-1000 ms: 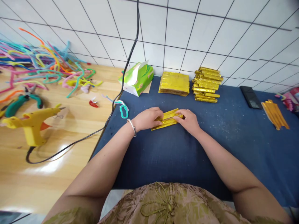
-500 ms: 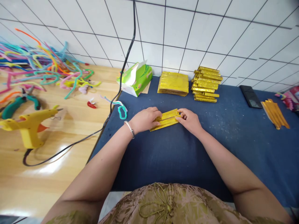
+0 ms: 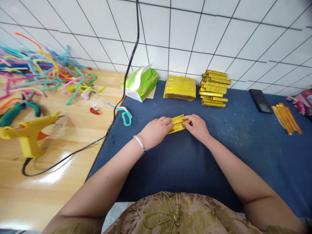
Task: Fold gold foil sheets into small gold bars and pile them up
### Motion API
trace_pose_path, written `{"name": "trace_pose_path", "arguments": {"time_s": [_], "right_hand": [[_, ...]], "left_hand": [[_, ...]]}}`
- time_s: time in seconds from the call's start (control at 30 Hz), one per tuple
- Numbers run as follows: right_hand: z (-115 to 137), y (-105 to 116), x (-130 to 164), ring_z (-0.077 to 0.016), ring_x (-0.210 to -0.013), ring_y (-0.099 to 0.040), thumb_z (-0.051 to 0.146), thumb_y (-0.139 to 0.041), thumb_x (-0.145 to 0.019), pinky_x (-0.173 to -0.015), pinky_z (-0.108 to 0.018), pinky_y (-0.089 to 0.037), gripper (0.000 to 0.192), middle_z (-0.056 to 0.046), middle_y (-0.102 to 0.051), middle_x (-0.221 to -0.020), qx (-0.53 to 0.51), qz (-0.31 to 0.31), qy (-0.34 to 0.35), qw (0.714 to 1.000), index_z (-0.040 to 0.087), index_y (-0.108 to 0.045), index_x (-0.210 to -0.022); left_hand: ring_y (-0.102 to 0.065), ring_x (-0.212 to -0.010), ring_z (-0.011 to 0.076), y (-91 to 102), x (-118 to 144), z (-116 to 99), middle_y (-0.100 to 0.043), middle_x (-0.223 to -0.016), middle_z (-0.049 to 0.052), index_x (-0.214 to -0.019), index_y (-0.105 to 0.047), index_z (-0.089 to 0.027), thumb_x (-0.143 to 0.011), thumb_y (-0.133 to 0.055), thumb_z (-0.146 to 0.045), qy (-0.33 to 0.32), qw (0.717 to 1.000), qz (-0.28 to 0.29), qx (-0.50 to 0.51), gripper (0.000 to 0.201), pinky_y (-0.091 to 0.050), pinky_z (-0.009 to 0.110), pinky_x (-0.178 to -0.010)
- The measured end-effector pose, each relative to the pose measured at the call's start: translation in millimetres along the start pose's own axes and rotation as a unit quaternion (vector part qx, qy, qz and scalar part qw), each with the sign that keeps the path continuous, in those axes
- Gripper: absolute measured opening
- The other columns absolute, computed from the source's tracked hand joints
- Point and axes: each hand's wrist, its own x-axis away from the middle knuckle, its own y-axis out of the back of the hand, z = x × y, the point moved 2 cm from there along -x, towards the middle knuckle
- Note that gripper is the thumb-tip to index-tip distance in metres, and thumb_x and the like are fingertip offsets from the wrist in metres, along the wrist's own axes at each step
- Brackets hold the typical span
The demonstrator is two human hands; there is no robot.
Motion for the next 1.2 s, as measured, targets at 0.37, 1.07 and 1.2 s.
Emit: {"name": "trace_pose_path", "arguments": {"time_s": [0.37,1.07,1.2], "right_hand": [[1,3,1,-0.0216,-0.090,-0.053,0.029,-0.057,-0.083,-0.084,-0.037,-0.042,0.021,-0.004,-0.061,-0.094,0.021,-0.014,0.016,1.000,0.024,-0.064,-0.102],[34,-17,20,-0.0269,-0.144,-0.012,0.058,-0.037,-0.090,-0.117,-0.048,-0.018,0.074,-0.009,-0.014,-0.156,0.136,0.172,0.190,0.957,0.018,-0.017,-0.149],[35,-17,20,-0.0275,-0.144,-0.012,0.058,-0.039,-0.089,-0.116,-0.049,-0.017,0.075,-0.010,-0.015,-0.155,0.137,0.174,0.194,0.956,0.019,-0.016,-0.149]], "left_hand": [[-0.034,-0.134,0.0367,-16.3,7,-48,-0.039,-0.142,0.025,-0.133,-0.044,-0.003,-0.087,-0.040,-0.059,0.077,0.996,0.029,-0.022,0.073,-0.035,0.048,-0.104],[-0.010,-0.143,0.0312,-35.8,48,-28,-0.017,-0.153,0.020,-0.144,-0.026,-0.005,-0.087,-0.031,-0.065,0.091,0.995,-0.001,0.026,0.083,-0.012,0.045,-0.116],[-0.012,-0.143,0.0290,-31.7,74,-16,-0.022,-0.152,0.018,-0.144,-0.028,-0.007,-0.090,-0.030,-0.060,0.095,0.995,0.009,0.023,0.076,-0.013,0.045,-0.116]]}}
